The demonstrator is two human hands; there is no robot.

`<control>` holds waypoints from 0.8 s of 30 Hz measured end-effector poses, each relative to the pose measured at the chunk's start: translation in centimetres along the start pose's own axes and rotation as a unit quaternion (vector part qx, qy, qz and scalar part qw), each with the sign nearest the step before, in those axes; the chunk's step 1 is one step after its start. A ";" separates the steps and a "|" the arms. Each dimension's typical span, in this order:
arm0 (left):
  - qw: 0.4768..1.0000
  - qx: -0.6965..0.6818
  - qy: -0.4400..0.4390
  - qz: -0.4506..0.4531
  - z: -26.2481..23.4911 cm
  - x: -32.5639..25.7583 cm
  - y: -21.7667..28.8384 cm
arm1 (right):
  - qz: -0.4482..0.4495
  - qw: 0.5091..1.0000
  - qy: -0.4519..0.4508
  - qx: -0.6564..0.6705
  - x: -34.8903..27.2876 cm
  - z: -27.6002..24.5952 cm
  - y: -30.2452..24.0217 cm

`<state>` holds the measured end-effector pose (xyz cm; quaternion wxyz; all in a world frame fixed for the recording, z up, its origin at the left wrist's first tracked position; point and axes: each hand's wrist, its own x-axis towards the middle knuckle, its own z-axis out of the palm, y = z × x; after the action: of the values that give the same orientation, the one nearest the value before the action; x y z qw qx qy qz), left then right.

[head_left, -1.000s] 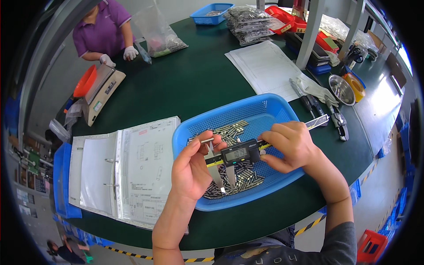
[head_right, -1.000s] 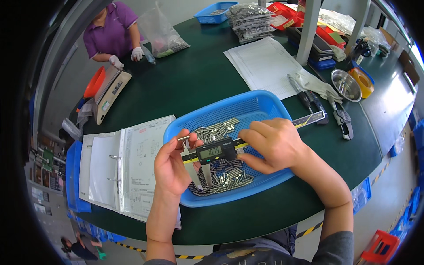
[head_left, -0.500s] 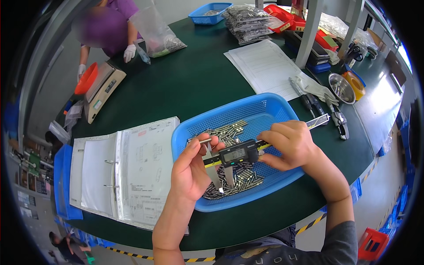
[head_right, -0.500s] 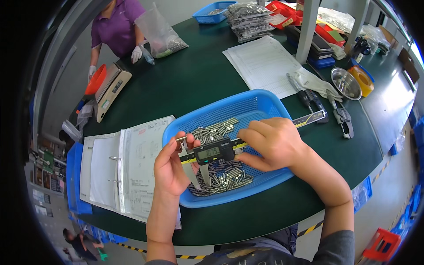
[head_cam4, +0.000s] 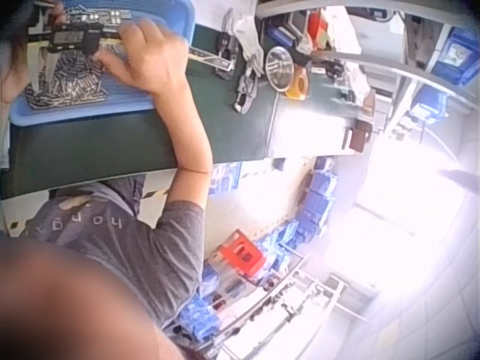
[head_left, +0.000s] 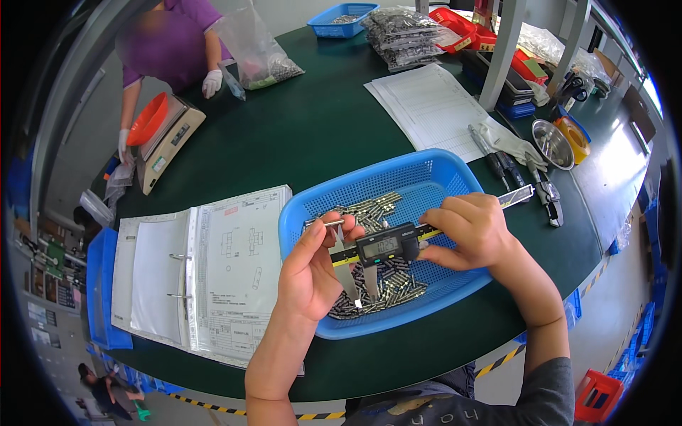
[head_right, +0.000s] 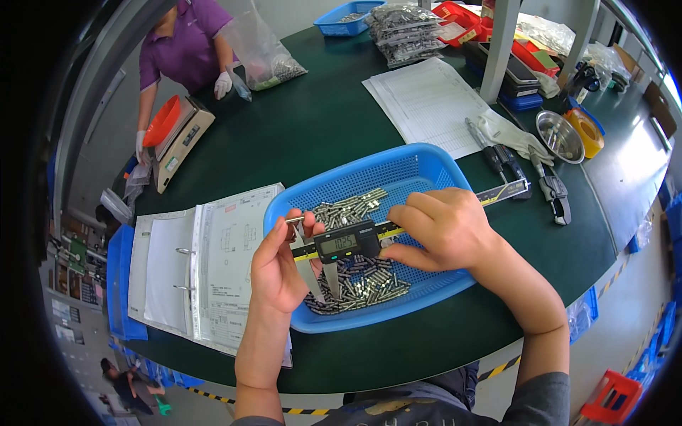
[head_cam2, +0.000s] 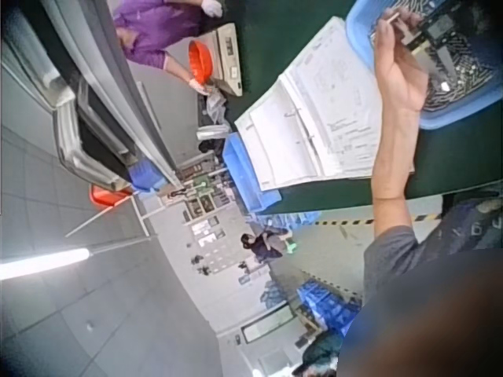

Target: Measuring small metal hardware parts using digital calipers and a micrometer.

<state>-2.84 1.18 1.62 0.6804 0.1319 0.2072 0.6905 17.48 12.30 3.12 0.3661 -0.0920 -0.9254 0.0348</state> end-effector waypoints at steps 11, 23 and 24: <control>1.000 0.019 0.008 0.010 0.0 -0.1 0.0 | 0.000 1.000 -0.003 0.004 0.1 0.0 -0.1; 1.000 0.021 0.008 -0.001 0.1 0.0 0.0 | 0.004 0.999 -0.025 0.026 0.2 -0.3 -0.2; 1.000 0.017 -0.002 0.003 0.1 0.0 0.0 | 0.005 0.999 -0.028 0.027 0.2 -0.3 -0.2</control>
<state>-2.77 1.17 1.73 0.6766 0.1455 0.2167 0.6886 17.53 12.10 3.50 0.3424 -0.0856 -0.9335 0.0640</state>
